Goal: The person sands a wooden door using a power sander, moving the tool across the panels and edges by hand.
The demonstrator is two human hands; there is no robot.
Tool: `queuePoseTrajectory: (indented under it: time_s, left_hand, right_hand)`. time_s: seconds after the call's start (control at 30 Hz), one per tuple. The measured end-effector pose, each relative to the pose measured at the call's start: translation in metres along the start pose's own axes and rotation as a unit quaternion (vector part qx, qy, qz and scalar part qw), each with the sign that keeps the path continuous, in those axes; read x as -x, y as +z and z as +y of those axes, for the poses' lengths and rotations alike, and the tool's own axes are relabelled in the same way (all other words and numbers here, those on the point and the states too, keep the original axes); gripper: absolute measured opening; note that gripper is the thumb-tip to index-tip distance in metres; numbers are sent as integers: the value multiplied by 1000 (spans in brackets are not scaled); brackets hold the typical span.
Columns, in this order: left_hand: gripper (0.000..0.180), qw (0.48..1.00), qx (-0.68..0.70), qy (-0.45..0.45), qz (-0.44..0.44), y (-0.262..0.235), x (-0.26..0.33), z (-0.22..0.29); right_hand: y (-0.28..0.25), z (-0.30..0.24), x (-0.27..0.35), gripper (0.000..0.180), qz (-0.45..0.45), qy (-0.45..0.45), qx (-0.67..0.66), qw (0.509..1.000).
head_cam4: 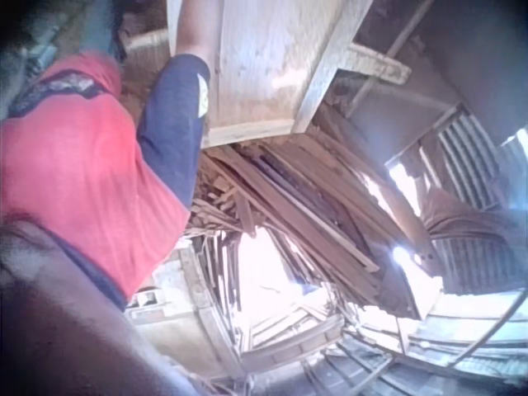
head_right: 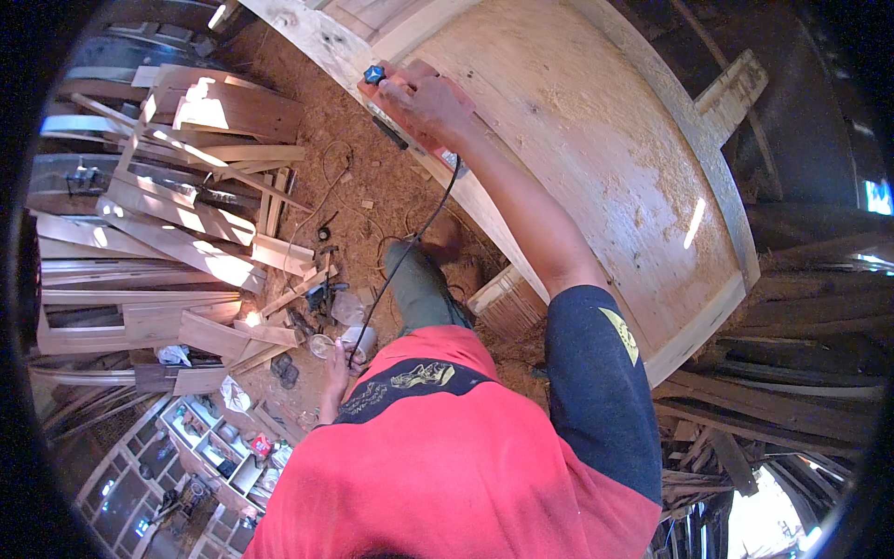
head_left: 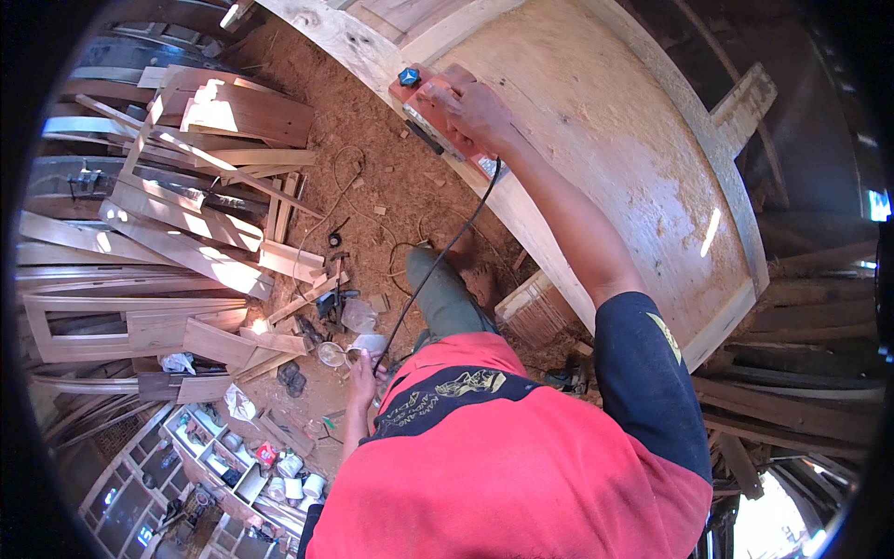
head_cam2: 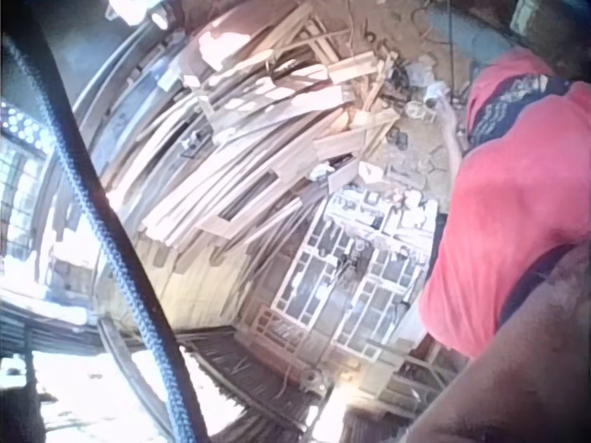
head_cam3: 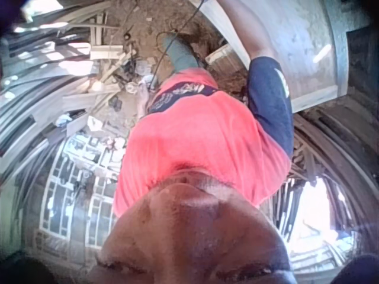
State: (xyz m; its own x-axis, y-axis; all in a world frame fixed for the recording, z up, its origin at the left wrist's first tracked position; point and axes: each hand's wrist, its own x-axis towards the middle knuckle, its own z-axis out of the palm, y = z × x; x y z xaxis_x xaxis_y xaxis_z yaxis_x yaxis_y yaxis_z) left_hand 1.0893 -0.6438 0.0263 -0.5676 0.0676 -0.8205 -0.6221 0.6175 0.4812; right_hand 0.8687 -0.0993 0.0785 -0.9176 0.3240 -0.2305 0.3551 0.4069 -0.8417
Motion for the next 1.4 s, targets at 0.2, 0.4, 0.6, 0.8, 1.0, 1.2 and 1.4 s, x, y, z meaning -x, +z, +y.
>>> queuePoseTrajectory:
  time_s: [0.2, 0.4, 0.6, 0.8, 1.0, 1.2, 1.4]
  left_hand:
    - [65, 1000, 8, 4, -1, -26, -43, 36]
    - [66, 992, -116, 47, -22, -75, -110, 107]
    - [68, 998, -46, -25, -25, -143, -176, 154]
    - [67, 998, -5, -66, 21, -175, -216, 203]
    - [68, 997, 11, -67, 35, -187, -228, 226]
    - [73, 996, -47, -70, 38, -211, -245, 226]
    - [75, 996, -31, -48, 71, -208, -255, 271]
  right_hand:
    - [4, -18, -30, 52, 48, -114, 14, 992]
    - [22, -39, -85, 50, 51, 33, -23, 998]
    - [28, -77, -129, 59, 84, 1, 98, 992]
    - [42, -90, -196, 46, 4, 16, 142, 990]
    - [69, -101, -250, 24, 74, -187, 130, 971]
    - [73, -137, -287, 19, 40, -172, 43, 983]
    - [82, -153, -329, 27, 38, -161, 33, 986]
